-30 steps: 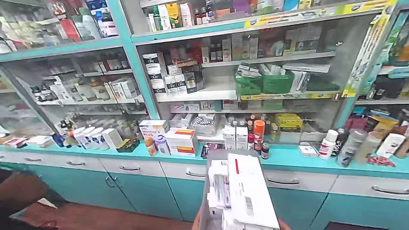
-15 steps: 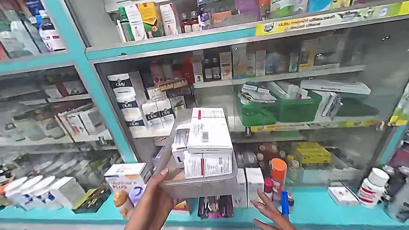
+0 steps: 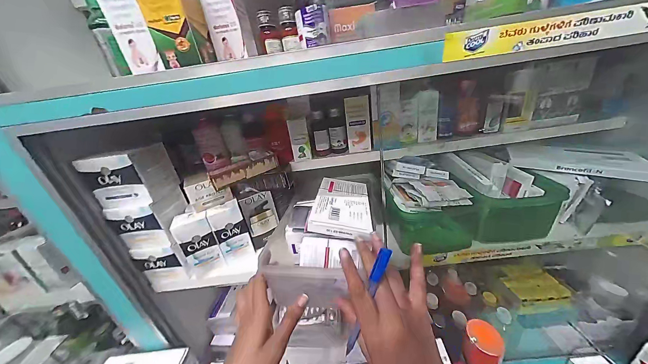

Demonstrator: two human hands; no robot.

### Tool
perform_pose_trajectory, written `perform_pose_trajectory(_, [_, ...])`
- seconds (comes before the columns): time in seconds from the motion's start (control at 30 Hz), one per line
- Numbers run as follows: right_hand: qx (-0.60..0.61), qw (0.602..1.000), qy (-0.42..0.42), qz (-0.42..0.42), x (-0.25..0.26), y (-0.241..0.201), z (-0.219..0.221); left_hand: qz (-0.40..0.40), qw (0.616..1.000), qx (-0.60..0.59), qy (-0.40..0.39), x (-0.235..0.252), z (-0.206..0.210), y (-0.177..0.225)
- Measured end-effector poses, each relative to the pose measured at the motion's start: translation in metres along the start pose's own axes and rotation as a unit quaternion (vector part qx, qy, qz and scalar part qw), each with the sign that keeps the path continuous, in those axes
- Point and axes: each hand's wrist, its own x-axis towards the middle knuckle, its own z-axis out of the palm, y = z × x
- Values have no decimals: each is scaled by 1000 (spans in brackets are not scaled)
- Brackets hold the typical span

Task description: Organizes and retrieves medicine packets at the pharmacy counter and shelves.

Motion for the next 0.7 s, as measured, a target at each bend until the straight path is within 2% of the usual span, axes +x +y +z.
perform_pose_trajectory(0.1, [-71,996,-29,54,10,-5,9,99,983,145,49,21,15,-12])
perform_pose_trajectory(0.23, [-86,994,-16,64,15,-11,24,169,964,198,58,53,27,-19])
perform_pose_trajectory(0.37, [-49,997,-33,54,3,-20,35,179,968,170,38,74,32,-30])
perform_pose_trajectory(0.57, [31,997,-57,31,-9,-34,30,178,976,127,5,85,48,-11])
perform_pose_trajectory(0.7, [70,996,-49,39,-21,-34,18,219,975,32,-16,95,52,-14])
